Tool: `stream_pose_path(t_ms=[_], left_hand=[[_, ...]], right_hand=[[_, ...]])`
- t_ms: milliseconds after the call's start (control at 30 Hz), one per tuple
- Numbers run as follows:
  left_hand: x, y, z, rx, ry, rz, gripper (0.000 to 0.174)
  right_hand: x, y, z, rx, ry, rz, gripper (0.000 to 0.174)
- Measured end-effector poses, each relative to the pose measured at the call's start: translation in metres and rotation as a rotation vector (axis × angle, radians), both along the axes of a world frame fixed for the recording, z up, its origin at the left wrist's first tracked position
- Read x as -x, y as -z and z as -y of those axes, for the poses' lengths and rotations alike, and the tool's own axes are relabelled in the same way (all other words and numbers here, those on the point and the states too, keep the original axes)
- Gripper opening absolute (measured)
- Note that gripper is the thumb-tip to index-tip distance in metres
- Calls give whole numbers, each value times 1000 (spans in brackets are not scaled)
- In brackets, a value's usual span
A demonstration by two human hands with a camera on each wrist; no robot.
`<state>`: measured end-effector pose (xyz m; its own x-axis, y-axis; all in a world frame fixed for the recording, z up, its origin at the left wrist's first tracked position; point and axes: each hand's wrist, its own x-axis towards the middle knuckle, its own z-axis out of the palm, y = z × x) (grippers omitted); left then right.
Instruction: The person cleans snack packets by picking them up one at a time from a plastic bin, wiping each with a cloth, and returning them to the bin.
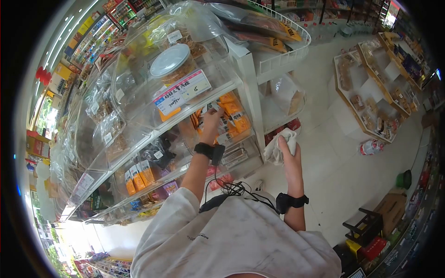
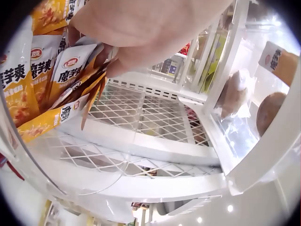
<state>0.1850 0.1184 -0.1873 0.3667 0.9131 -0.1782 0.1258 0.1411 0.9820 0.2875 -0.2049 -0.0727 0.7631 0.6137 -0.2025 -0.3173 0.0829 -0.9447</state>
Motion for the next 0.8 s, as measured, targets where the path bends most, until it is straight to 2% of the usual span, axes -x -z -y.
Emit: stream_pose_path(t_ms=[100, 200, 300, 400, 500, 600, 700, 800], left_hand=[[1, -22, 22, 20, 29, 96, 19], [25, -17, 12, -34, 127, -51, 20], [44, -20, 23, -88, 75, -15, 24], [63, -33, 22, -463, 96, -303, 29], [78, -68, 34, -664, 142, -443, 32], [86, -72, 32, -1183, -141, -379, 32], [105, -87, 39, -1105, -117, -230, 37], [119, -108, 60, -596, 33, -58, 41]], right_hand=[[10, -3, 0, 11, 19, 10, 38], [22, 2, -2, 32, 85, 26, 40], [28, 7, -6, 33, 78, 27, 42], [38, -2, -10, 72, 33, 18, 42], [50, 0, -21, 63, -30, 43, 42], [62, -2, -32, 53, -49, 84, 44], [74, -8, -44, 40, -11, 126, 46], [84, -11, -64, 8, 110, 192, 49]])
